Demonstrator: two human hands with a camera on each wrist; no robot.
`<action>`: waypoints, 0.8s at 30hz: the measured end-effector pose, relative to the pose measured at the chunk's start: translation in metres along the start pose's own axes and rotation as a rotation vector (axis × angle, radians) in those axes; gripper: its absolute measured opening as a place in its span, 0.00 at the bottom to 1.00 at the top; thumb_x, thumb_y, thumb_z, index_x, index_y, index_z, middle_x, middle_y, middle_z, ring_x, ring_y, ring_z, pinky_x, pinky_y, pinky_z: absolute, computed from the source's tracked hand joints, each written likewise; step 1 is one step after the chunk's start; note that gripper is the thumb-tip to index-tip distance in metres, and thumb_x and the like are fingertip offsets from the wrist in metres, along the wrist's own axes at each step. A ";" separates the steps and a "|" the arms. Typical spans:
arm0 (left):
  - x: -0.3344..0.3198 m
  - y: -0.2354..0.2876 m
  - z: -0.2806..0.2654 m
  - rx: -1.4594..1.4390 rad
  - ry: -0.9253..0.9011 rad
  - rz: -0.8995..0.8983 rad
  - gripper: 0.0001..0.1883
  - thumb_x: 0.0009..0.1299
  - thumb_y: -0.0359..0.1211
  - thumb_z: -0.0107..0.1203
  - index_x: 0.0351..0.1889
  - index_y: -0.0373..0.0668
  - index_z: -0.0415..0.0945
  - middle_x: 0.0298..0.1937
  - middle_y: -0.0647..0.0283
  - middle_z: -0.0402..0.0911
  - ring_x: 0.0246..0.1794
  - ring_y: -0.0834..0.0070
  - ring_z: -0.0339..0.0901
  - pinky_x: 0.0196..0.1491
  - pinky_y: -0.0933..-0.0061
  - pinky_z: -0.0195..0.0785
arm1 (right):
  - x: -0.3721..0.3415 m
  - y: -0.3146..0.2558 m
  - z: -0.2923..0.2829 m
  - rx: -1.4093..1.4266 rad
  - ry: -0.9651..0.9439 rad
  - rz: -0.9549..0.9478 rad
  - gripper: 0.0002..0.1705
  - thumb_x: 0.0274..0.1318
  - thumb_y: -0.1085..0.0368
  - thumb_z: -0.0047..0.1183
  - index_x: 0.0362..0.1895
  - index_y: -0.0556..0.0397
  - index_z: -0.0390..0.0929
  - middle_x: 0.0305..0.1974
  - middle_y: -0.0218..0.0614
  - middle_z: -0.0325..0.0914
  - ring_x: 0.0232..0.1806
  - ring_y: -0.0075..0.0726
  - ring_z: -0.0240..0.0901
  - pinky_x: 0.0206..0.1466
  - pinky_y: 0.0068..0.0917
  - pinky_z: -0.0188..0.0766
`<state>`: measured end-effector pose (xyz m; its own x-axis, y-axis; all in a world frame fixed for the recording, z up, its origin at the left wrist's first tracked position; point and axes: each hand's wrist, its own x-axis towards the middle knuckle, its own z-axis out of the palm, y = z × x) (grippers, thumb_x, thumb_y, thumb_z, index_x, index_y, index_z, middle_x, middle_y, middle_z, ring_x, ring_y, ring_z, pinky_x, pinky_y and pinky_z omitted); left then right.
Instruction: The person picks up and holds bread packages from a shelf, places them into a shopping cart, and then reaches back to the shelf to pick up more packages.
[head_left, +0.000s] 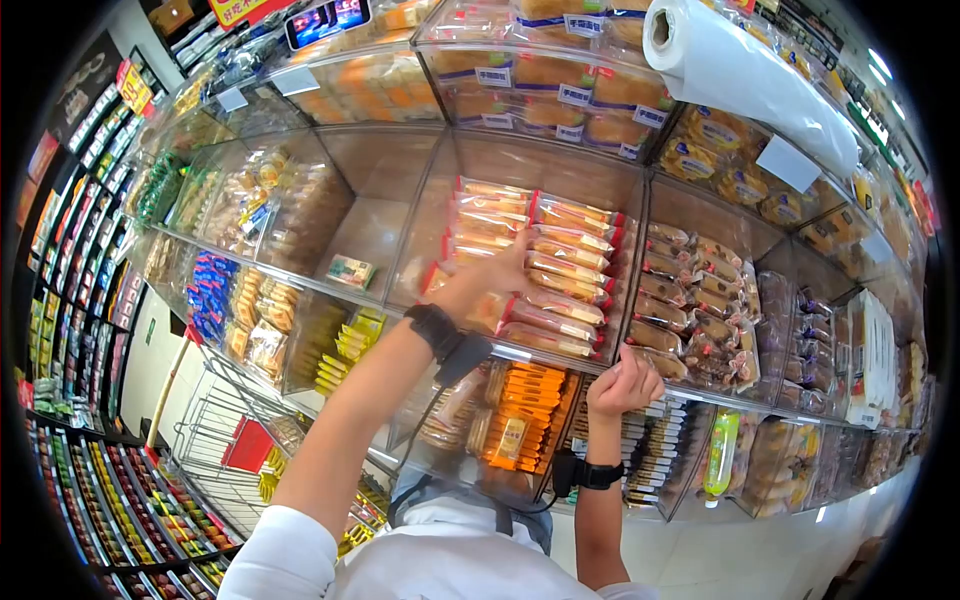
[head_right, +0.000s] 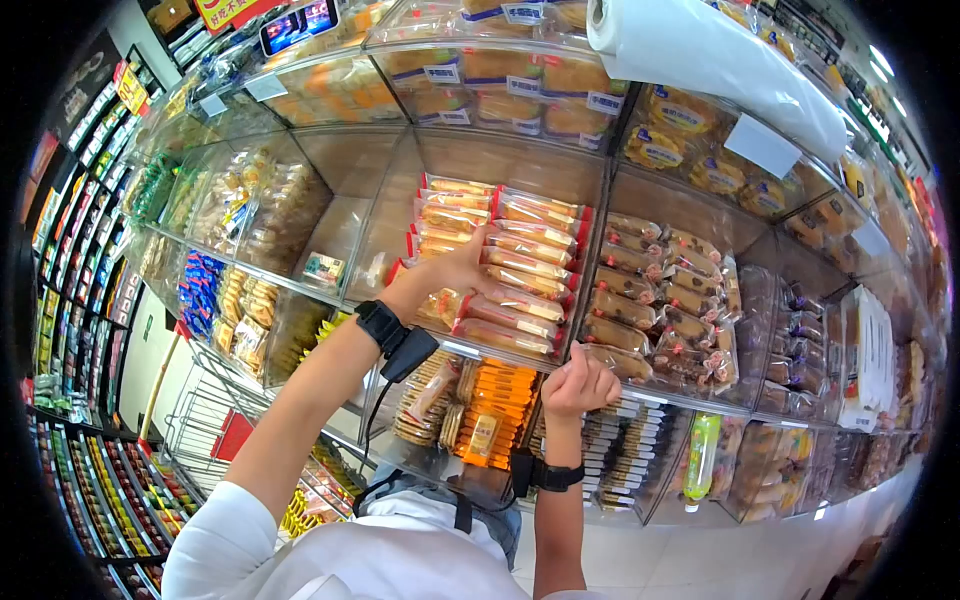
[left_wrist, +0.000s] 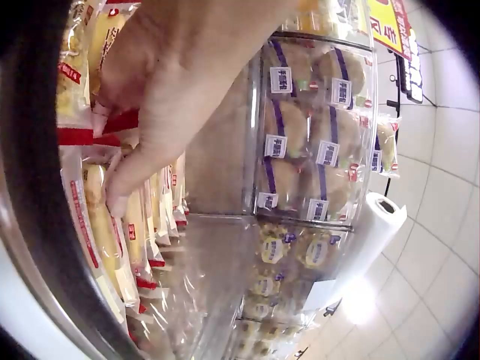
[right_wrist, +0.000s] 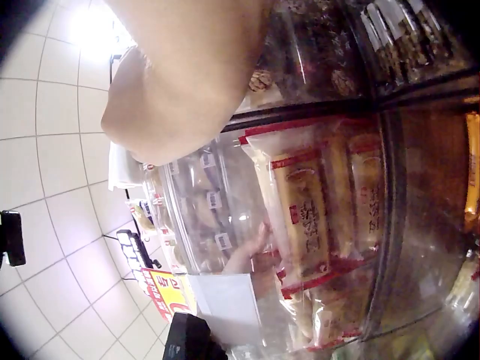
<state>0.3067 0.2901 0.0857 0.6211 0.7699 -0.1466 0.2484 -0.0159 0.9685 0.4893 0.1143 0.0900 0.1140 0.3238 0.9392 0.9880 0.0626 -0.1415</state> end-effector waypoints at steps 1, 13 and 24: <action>0.002 -0.004 -0.001 0.011 -0.018 -0.002 0.47 0.46 0.18 0.62 0.59 0.42 0.38 0.51 0.51 0.66 0.45 0.66 0.69 0.43 0.70 0.66 | 0.000 0.000 0.000 -0.003 0.004 0.000 0.14 0.55 0.67 0.34 0.34 0.52 0.75 0.21 0.28 0.69 0.23 0.31 0.59 0.36 0.27 0.46; -0.008 0.030 -0.003 0.336 0.177 -0.066 0.37 0.37 0.29 0.66 0.48 0.39 0.61 0.32 0.55 0.74 0.34 0.66 0.73 0.33 0.69 0.66 | -0.004 0.000 0.003 -0.021 0.022 0.014 0.14 0.56 0.66 0.33 0.33 0.52 0.74 0.22 0.29 0.70 0.23 0.32 0.58 0.35 0.28 0.47; -0.007 0.033 -0.006 0.720 0.328 0.152 0.25 0.39 0.38 0.66 0.34 0.37 0.73 0.30 0.53 0.76 0.30 0.60 0.74 0.34 0.66 0.67 | 0.001 -0.007 0.000 -0.021 0.013 0.018 0.13 0.53 0.67 0.34 0.36 0.55 0.73 0.26 0.36 0.70 0.26 0.39 0.61 0.37 0.32 0.51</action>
<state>0.3063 0.2875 0.1195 0.4644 0.8726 0.1517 0.6665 -0.4571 0.5890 0.4825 0.1139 0.0923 0.1329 0.3125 0.9406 0.9877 0.0368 -0.1518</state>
